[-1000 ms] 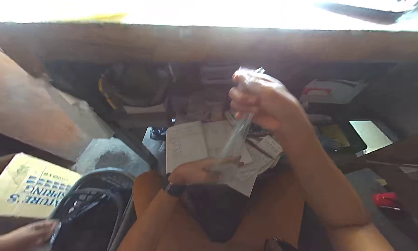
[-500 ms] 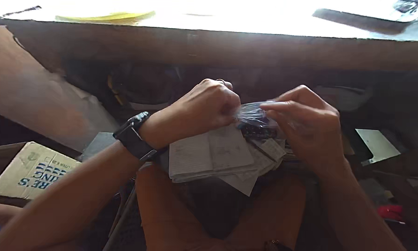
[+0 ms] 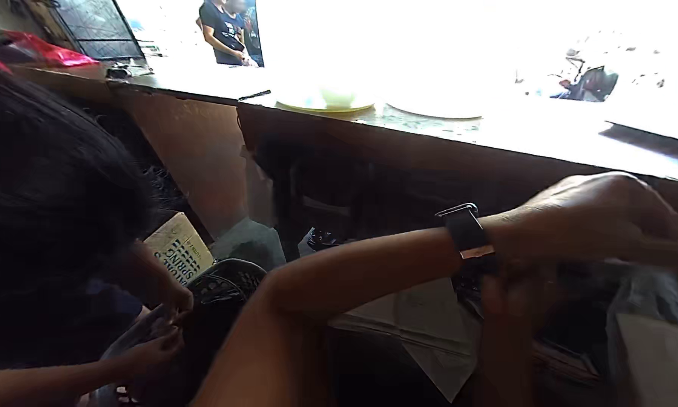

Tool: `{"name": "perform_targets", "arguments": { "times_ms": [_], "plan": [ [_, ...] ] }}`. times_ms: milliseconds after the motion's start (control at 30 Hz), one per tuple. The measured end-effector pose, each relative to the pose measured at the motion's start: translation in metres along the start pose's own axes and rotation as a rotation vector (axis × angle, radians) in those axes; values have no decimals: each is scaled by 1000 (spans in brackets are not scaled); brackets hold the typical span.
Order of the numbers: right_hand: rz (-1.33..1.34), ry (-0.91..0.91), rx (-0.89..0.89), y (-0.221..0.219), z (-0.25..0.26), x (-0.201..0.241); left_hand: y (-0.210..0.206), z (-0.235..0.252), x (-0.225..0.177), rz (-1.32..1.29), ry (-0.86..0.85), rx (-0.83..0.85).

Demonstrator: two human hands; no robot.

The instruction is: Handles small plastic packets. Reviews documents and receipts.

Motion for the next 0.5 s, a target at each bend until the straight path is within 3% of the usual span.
{"name": "perform_targets", "arguments": {
  "times_ms": [67, 133, 233, 333, 400, 500],
  "plan": [
    [-75, 26, -155, -15, -17, -14, 11, 0, 20, 199, 58, -146],
    [-403, 159, -148, -23, -31, -6, 19, -11, 44, 303, 108, -169],
    [-909, 410, 108, -32, -37, 1, 33, -20, 87, 365, 68, -170],
    [-1203, 619, 383, -49, -38, 4, 56, -41, 123, 307, -26, -148],
    [-1227, 580, 509, -59, -32, 4, 66, -63, 144, 152, -7, -72],
    [-1087, 262, 604, -62, -9, -2, 65, -94, 168, -116, 104, 52]
  ]
}}
Point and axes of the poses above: each hand's wrist, its own z-axis towards the middle knuckle, its own y-axis out of the back of the hand, x = y × z, the point moved 8 cm from there along z, towards the middle knuckle, and after that the axes turned 7 degrees about y, right-handed, at the moved point
